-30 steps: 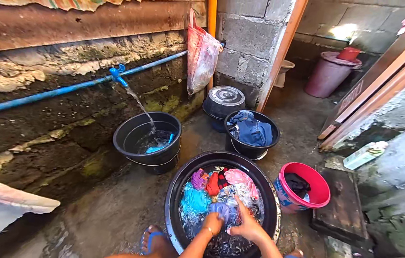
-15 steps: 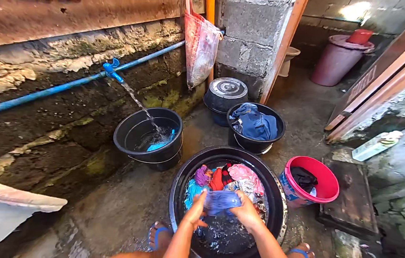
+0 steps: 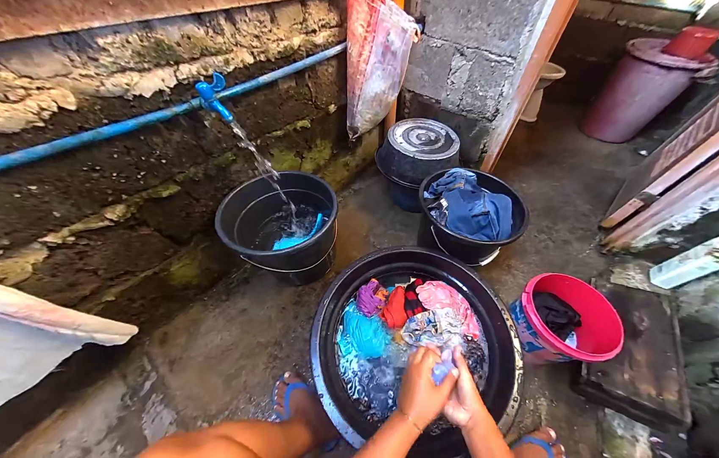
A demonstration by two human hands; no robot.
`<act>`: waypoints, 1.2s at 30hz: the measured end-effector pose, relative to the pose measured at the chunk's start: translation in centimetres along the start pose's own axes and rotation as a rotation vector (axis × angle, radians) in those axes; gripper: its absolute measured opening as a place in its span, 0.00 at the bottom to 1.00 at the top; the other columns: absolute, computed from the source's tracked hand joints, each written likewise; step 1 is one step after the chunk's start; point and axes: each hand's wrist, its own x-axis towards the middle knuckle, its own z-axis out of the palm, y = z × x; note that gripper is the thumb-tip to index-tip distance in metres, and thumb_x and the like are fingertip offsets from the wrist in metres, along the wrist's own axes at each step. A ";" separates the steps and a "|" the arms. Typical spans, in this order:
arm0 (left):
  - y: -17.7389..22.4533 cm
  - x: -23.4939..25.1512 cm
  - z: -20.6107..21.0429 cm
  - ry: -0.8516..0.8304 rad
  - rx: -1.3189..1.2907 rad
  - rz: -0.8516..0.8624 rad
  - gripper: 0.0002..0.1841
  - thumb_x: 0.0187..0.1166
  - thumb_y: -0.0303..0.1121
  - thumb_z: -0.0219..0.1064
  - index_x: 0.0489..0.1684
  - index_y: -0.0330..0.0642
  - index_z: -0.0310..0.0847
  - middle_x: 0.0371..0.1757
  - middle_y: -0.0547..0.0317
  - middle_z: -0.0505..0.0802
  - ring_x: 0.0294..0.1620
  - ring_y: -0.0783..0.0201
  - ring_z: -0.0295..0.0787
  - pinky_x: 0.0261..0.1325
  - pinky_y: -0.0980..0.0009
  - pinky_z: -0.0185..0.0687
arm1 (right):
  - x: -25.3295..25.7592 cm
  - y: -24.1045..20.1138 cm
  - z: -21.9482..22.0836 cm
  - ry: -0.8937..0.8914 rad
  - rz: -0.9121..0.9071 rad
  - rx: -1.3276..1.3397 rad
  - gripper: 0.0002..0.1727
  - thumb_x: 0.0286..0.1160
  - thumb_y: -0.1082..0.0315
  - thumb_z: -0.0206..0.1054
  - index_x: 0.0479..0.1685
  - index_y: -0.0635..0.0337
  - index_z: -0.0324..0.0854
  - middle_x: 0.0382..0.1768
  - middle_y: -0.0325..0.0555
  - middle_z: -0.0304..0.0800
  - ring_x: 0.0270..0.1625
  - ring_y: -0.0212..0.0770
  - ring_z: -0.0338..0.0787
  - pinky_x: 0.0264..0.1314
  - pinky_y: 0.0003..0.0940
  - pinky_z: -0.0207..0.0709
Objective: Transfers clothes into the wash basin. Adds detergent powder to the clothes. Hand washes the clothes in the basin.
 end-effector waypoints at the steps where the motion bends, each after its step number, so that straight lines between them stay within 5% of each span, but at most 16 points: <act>1: -0.5 -0.5 0.7 0.001 -0.014 -0.012 0.20 0.74 0.46 0.72 0.41 0.32 0.88 0.55 0.41 0.91 0.63 0.48 0.87 0.72 0.53 0.79 | 0.4 0.5 0.3 0.053 -0.041 0.043 0.32 0.93 0.40 0.38 0.53 0.55 0.81 0.39 0.45 0.94 0.43 0.40 0.94 0.46 0.38 0.90; 4: -1.6 -1.0 1.7 0.075 -0.210 -0.233 0.18 0.80 0.42 0.67 0.38 0.31 0.84 0.43 0.45 0.90 0.48 0.54 0.88 0.59 0.55 0.83 | 1.3 1.7 0.7 0.275 -0.237 -0.140 0.09 0.91 0.65 0.55 0.50 0.61 0.76 0.32 0.45 0.86 0.35 0.36 0.88 0.39 0.34 0.85; 7: -2.2 -0.4 1.9 0.150 -0.428 -0.426 0.17 0.87 0.38 0.60 0.50 0.29 0.87 0.43 0.44 0.93 0.49 0.56 0.91 0.62 0.54 0.83 | 1.7 2.1 1.2 0.353 -0.436 -0.393 0.05 0.77 0.75 0.69 0.43 0.69 0.79 0.30 0.49 0.87 0.33 0.38 0.88 0.40 0.36 0.85; 10: -2.1 0.2 1.7 0.104 -0.633 -0.552 0.19 0.92 0.35 0.51 0.51 0.29 0.85 0.44 0.45 0.91 0.48 0.59 0.88 0.60 0.58 0.83 | 1.8 1.8 1.0 0.313 -0.535 -0.636 0.07 0.64 0.76 0.72 0.28 0.64 0.77 0.23 0.43 0.81 0.28 0.35 0.83 0.36 0.35 0.80; 13: -1.9 0.8 0.9 -0.121 -0.757 -0.723 0.21 0.95 0.39 0.45 0.53 0.34 0.83 0.44 0.48 0.91 0.47 0.57 0.88 0.56 0.56 0.84 | 1.5 1.2 0.1 0.236 -0.577 -0.804 0.07 0.57 0.72 0.72 0.22 0.61 0.78 0.19 0.37 0.79 0.26 0.31 0.81 0.34 0.33 0.78; 16: -1.5 1.9 0.8 -0.249 -0.913 -0.788 0.21 0.95 0.43 0.46 0.55 0.38 0.82 0.45 0.51 0.92 0.47 0.57 0.90 0.54 0.56 0.86 | 1.4 0.0 -1.0 0.238 -0.640 -0.790 0.07 0.58 0.70 0.72 0.22 0.59 0.79 0.21 0.36 0.81 0.28 0.30 0.82 0.36 0.31 0.79; 18: -1.3 2.5 1.1 -0.329 -1.007 -0.725 0.25 0.96 0.49 0.42 0.71 0.40 0.74 0.57 0.49 0.90 0.58 0.55 0.89 0.62 0.54 0.85 | 0.8 -2.2 -1.5 0.341 -0.628 -0.637 0.08 0.68 0.72 0.73 0.29 0.66 0.81 0.27 0.46 0.86 0.34 0.37 0.87 0.43 0.38 0.83; 20: -1.4 3.4 1.4 -0.326 -0.842 -0.640 0.24 0.96 0.46 0.42 0.80 0.41 0.66 0.69 0.46 0.84 0.66 0.51 0.84 0.65 0.49 0.81 | -0.3 -5.5 -1.9 0.454 -0.643 -0.456 0.10 0.80 0.69 0.67 0.41 0.70 0.79 0.34 0.52 0.87 0.38 0.41 0.87 0.46 0.43 0.84; 22: -3.0 4.3 1.9 -0.276 -0.449 -0.471 0.21 0.90 0.36 0.57 0.76 0.33 0.70 0.72 0.37 0.81 0.69 0.47 0.82 0.68 0.51 0.79 | -2.2 -9.4 -2.5 0.473 -0.750 -0.258 0.18 0.88 0.63 0.56 0.62 0.70 0.72 0.47 0.53 0.86 0.48 0.42 0.88 0.53 0.45 0.86; 24: -4.7 5.4 2.2 -0.237 -0.058 -0.359 0.27 0.81 0.35 0.69 0.77 0.34 0.72 0.78 0.33 0.77 0.78 0.41 0.75 0.81 0.49 0.70 | -4.4 -13.1 -3.5 0.426 -0.901 -0.060 0.26 0.90 0.59 0.48 0.83 0.58 0.57 0.64 0.51 0.80 0.60 0.43 0.87 0.60 0.46 0.85; 26: -5.2 6.6 2.4 -0.237 0.198 -0.306 0.34 0.76 0.35 0.71 0.85 0.38 0.66 0.85 0.36 0.72 0.86 0.38 0.65 0.88 0.46 0.60 | -6.3 -15.6 -4.0 0.419 -1.009 0.034 0.33 0.91 0.62 0.47 0.93 0.45 0.40 0.76 0.51 0.68 0.65 0.48 0.86 0.60 0.51 0.86; 29: -5.7 8.2 3.0 -0.251 0.391 -0.345 0.34 0.75 0.37 0.73 0.85 0.44 0.70 0.82 0.37 0.74 0.84 0.36 0.67 0.85 0.43 0.63 | -7.3 -16.0 -3.8 0.444 -0.968 -0.055 0.36 0.87 0.68 0.51 0.94 0.49 0.41 0.79 0.55 0.66 0.63 0.52 0.88 0.56 0.51 0.89; 33: -5.2 10.3 3.3 -0.277 0.468 -0.352 0.17 0.85 0.39 0.63 0.66 0.45 0.86 0.71 0.38 0.84 0.77 0.38 0.76 0.79 0.42 0.70 | -5.0 -12.3 -2.2 0.312 -0.699 -0.428 0.25 0.82 0.75 0.57 0.79 0.68 0.66 0.68 0.60 0.82 0.58 0.51 0.92 0.55 0.47 0.89; 36: -3.4 10.9 2.2 -0.402 0.260 -0.223 0.18 0.92 0.36 0.53 0.67 0.34 0.79 0.62 0.35 0.89 0.68 0.40 0.84 0.75 0.43 0.74 | -2.7 -10.6 -1.4 0.142 -0.507 -0.985 0.26 0.76 0.78 0.64 0.76 0.62 0.77 0.75 0.55 0.81 0.64 0.47 0.90 0.64 0.43 0.86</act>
